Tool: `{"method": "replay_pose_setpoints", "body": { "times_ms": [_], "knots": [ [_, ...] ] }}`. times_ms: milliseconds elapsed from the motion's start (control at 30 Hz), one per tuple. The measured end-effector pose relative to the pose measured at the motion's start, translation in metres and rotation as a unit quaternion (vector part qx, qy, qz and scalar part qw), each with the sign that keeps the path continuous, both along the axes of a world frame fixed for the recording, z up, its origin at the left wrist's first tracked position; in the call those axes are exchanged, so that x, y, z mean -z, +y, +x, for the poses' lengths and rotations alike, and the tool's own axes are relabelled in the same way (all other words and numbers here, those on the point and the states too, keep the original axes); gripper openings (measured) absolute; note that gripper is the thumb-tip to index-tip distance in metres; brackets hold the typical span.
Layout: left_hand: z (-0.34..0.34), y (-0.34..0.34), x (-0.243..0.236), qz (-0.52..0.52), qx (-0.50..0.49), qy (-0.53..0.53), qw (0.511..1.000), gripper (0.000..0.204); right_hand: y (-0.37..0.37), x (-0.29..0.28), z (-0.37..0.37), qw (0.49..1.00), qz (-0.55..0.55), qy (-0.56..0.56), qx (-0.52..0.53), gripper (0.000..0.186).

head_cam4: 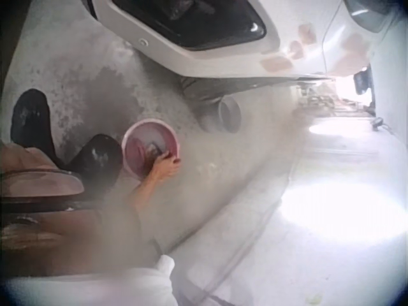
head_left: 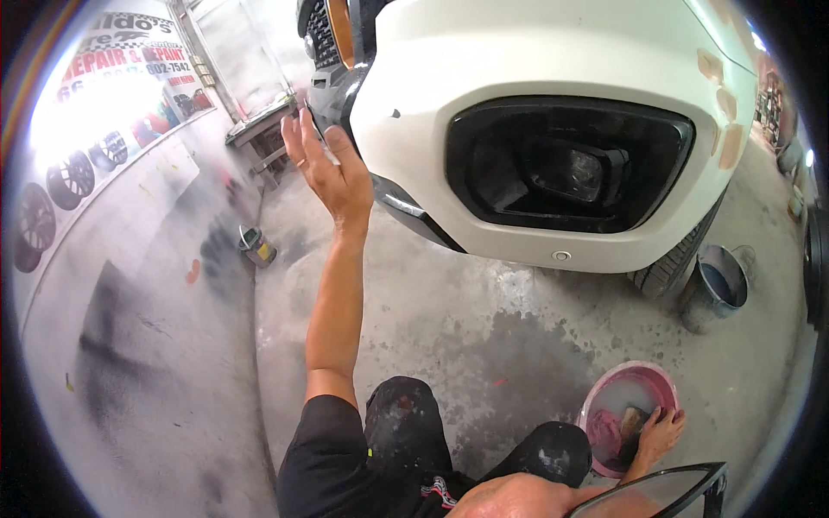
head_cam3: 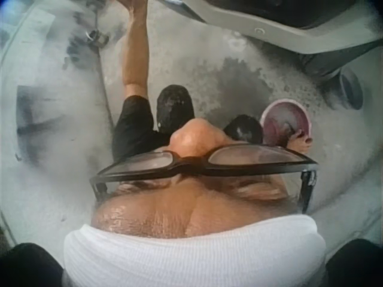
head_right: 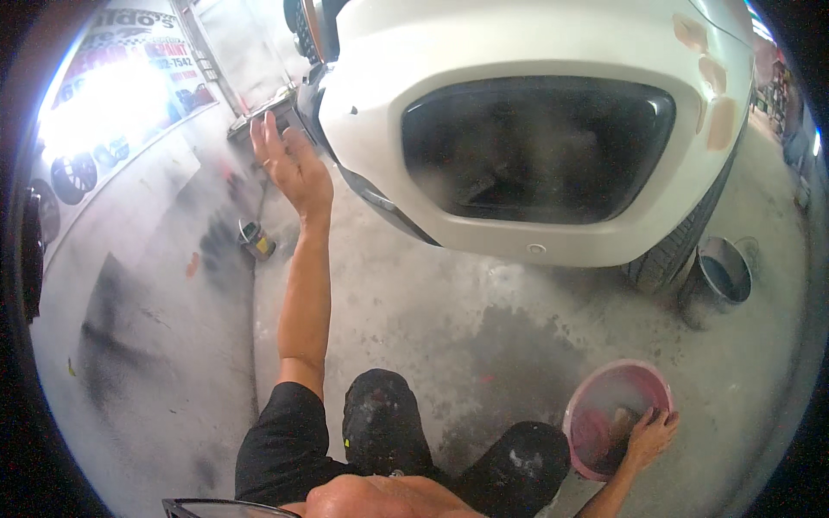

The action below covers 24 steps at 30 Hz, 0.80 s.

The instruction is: The person is seen sanding the front bumper of a white truck using sandpaper and water, then checking the surface with their hand.

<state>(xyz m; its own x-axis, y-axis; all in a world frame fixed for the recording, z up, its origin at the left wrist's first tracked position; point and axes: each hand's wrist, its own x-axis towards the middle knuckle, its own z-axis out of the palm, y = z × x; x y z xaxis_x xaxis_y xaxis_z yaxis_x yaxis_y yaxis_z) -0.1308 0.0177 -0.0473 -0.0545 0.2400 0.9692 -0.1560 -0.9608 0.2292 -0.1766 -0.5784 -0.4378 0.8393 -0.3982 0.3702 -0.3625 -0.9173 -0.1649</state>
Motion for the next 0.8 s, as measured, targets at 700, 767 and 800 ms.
{"method": "replay_pose_setpoints", "body": {
  "times_ms": [700,767,800],
  "knots": [
    [0.048,-0.042,0.022,0.180,-0.008,0.110,0.977,0.067,0.004,-0.008,0.000,0.998,-0.009,0.057,-0.005,0.043],
    [0.039,-0.012,0.022,0.206,-0.022,0.126,0.970,0.061,0.008,-0.009,0.000,0.999,-0.005,0.051,-0.002,0.043],
    [0.035,0.014,0.022,0.162,-0.055,0.141,0.975,0.060,0.010,-0.009,0.000,0.999,0.000,0.044,-0.005,0.043]
  ]
}}
